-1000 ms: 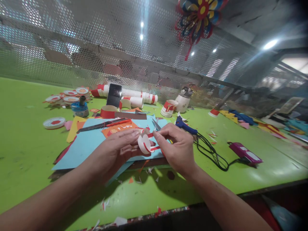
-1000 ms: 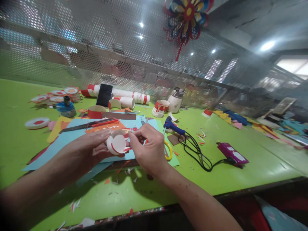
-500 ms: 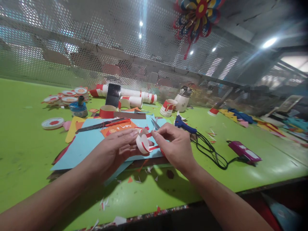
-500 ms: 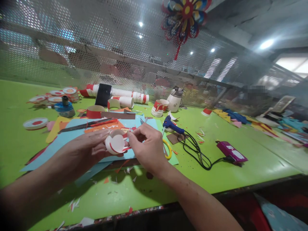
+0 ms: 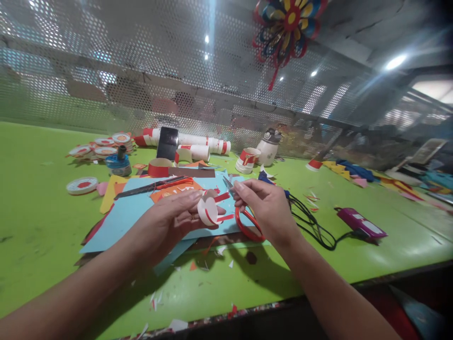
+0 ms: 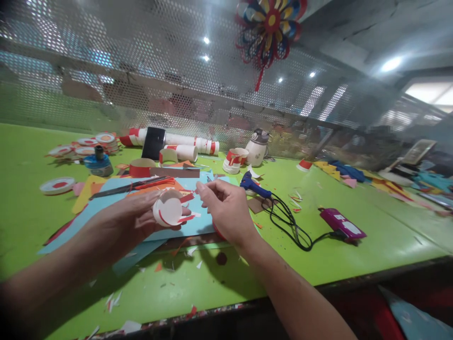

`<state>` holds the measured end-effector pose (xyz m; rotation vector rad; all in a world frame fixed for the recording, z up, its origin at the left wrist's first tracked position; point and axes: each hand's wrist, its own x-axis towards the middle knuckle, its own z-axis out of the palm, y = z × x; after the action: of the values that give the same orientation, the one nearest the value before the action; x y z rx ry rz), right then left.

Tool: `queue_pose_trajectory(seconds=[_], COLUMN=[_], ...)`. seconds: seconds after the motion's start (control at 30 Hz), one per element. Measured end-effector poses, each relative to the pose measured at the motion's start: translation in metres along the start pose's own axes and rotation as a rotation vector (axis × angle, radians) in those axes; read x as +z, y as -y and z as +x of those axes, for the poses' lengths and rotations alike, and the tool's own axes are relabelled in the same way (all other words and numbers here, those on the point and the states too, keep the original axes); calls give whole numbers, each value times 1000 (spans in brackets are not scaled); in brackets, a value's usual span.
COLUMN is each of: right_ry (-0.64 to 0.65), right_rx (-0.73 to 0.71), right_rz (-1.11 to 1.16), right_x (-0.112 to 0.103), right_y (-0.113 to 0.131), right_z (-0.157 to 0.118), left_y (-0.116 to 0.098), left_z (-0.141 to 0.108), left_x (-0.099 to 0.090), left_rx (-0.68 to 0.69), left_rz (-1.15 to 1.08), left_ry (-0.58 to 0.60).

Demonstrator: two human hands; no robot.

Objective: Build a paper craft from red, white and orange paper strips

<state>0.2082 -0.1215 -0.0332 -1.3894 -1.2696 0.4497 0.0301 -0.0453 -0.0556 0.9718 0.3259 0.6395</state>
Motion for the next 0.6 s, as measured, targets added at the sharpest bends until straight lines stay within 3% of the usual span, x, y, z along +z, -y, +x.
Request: queue_pose_trajectory(seconds=[0.37,0.6], right_ry=[-4,102], right_rx=[16,44], right_rz=[120,69], right_x=[-6,-4], right_y=[-11,-12], right_z=[4,5], left_y=[-8,-13], left_z=[-3,-2], left_x=[6,6], left_rx=[-22,-34], left_rz=[28,-4], left_ry=[-113,-138])
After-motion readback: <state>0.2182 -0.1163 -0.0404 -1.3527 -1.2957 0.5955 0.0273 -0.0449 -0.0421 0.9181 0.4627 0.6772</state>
